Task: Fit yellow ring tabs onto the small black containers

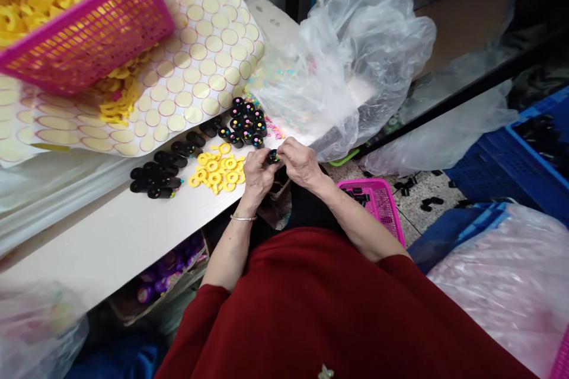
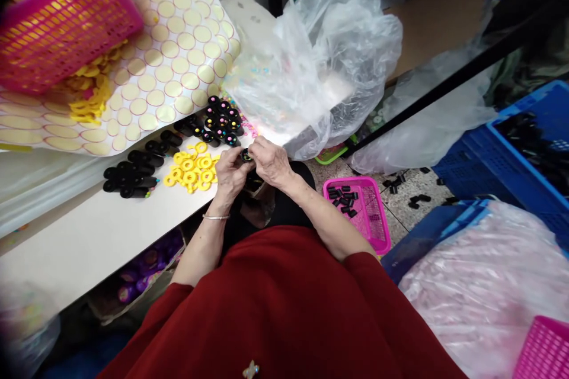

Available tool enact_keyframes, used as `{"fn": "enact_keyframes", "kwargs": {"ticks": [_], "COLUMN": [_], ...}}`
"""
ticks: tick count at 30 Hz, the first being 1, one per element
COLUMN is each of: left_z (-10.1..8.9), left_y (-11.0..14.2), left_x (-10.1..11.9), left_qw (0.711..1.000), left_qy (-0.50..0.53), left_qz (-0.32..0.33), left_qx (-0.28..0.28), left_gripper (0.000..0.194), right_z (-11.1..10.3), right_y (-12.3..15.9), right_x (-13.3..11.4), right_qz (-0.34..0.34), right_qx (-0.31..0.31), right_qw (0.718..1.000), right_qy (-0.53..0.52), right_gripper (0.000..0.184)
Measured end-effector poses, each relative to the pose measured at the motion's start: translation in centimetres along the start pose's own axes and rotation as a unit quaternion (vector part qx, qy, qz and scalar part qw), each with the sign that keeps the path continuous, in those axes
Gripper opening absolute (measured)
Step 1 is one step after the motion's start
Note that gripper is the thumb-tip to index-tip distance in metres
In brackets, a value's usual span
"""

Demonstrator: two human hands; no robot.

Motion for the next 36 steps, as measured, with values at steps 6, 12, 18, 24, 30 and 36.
{"fn": "enact_keyframes", "kwargs": {"ticks": [6,12,18,24,30,36], "left_z": [-0.1,0.0,0.2,0.3,0.3,-0.8], "left_y": [0.1,0.0,0.1,0.2,0.4,-0.5], "left_x": [0.0,-0.1,-0.4,-0.7,-0.9,-1.3], "left_qw": [1.000,1.000,1.000,0.999,0.991,0.976], "left_qy": [-0.015,-0.013,0.011,0.022,0.010,0.051], "left_qz": [0.023,0.018,-0.003,-0.012,-0.057,-0.170], "left_qx": [-0.010,-0.010,0.004,0.032,0.118,0.126], "left_gripper": [0.023,0.019,0.024,0.024,0.022,0.021], "right_z": [0.0,0.0,0.5,-0.6,-5.5,-8.3], "right_y": [-1.0,-1.6,-2.1,-1.1,8.4,23.7], "right_x": [-0.5,-1.1,-0.7,-0.3,-1.0,-3.0], "right_qz": [-0.001,-0.001,0.031,0.069,0.259,0.538], "right_qx": [-0.070,-0.108,-0.096,-0.001,0.061,0.191], "right_qw": [0.995,0.990,0.994,0.990,0.962,0.819], "right_qy": [0.064,0.095,0.038,-0.120,-0.064,-0.057], "right_gripper": [0.023,0.024,0.022,0.010,0.020,0.032]}}
Point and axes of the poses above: each hand's wrist, its own y-axis away from the middle knuckle, its own z-axis out of the palm, x = y × z, the point moved 3 cm from there along -y, towards the middle knuckle, and after that the axes turned 4 degrees about -y, right-handed, at the moved point
